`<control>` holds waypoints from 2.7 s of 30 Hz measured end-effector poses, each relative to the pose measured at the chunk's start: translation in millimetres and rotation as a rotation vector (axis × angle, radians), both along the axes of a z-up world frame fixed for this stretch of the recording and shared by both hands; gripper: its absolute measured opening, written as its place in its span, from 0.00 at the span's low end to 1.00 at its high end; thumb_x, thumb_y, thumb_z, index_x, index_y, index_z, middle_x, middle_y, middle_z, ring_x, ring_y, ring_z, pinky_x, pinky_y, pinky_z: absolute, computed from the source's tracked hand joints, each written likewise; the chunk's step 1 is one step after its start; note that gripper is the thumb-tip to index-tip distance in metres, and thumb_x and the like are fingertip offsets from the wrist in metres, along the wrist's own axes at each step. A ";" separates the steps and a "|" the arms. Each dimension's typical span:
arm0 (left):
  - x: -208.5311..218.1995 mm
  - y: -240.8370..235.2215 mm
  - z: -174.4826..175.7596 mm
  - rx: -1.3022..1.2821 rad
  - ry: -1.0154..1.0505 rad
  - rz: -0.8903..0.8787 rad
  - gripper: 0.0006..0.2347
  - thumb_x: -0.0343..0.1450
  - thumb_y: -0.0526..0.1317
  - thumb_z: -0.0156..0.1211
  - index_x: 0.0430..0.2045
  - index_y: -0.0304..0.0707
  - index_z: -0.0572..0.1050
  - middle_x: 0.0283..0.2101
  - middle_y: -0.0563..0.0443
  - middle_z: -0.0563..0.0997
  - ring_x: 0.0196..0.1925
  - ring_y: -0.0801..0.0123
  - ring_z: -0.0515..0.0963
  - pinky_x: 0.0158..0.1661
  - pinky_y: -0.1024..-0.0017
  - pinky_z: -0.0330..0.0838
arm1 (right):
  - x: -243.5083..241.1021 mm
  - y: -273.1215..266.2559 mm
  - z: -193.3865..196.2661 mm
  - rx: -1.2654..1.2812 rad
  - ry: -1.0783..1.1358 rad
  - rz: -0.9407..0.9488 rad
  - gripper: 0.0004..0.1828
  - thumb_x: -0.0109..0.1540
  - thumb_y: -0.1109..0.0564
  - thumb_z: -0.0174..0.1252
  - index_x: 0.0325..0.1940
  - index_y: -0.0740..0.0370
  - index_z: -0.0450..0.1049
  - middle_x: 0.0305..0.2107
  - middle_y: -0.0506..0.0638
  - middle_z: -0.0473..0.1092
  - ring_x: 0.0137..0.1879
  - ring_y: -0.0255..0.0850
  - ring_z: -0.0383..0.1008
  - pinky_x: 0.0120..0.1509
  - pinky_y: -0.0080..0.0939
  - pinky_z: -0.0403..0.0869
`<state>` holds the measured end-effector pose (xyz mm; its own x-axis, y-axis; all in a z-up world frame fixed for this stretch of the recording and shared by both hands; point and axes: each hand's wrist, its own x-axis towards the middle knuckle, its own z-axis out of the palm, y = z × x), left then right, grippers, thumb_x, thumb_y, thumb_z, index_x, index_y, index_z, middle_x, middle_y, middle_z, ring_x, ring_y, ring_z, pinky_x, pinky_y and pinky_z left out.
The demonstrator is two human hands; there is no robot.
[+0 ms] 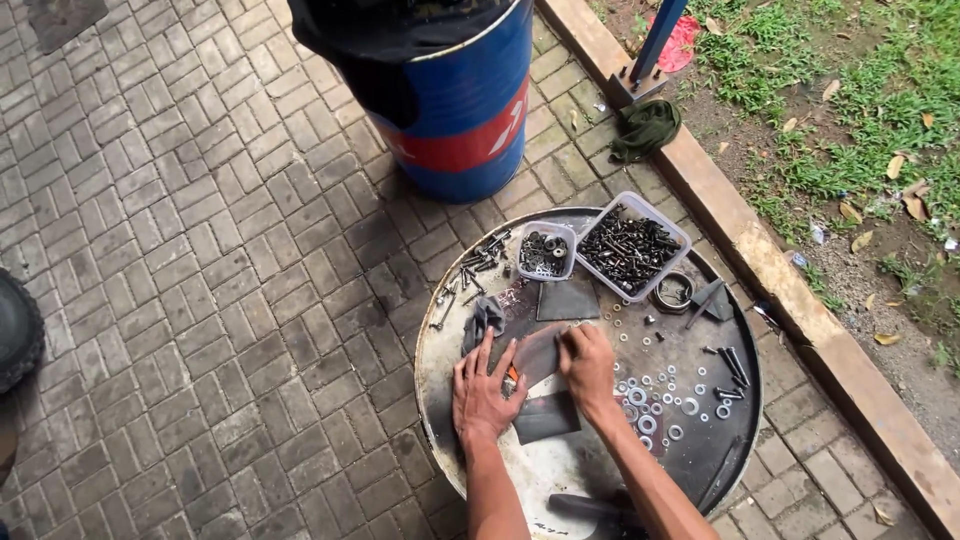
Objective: The person smooths a small metal piece using a sanding block on a round metal work surface. They hold the metal piece with the left hand and rub the sanding block over it with the right hand, occasionally adjusting the grip and angle of the piece.
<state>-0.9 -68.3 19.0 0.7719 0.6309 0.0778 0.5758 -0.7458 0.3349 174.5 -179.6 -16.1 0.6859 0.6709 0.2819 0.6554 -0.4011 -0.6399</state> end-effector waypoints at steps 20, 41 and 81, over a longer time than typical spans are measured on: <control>-0.3 3.4 -4.5 0.014 0.039 -0.003 0.26 0.67 0.59 0.49 0.63 0.67 0.66 0.75 0.54 0.55 0.66 0.65 0.66 0.62 0.58 0.57 | -16.5 5.6 -15.6 -0.063 -0.003 0.072 0.05 0.56 0.61 0.63 0.28 0.56 0.73 0.27 0.51 0.68 0.37 0.50 0.72 0.43 0.46 0.73; 0.3 -0.5 -0.1 0.103 -0.143 0.006 0.26 0.64 0.57 0.55 0.59 0.63 0.71 0.71 0.52 0.64 0.63 0.64 0.71 0.59 0.59 0.62 | -37.2 1.3 -8.5 -0.019 -0.008 0.137 0.08 0.56 0.60 0.65 0.27 0.56 0.71 0.24 0.50 0.67 0.36 0.49 0.72 0.42 0.44 0.74; 1.1 0.2 4.7 0.028 -0.098 0.011 0.25 0.65 0.57 0.54 0.59 0.63 0.71 0.72 0.53 0.62 0.64 0.63 0.69 0.60 0.58 0.60 | -31.4 9.5 -8.1 -0.101 -0.158 -0.072 0.08 0.58 0.54 0.64 0.26 0.51 0.71 0.24 0.46 0.67 0.35 0.45 0.72 0.40 0.43 0.70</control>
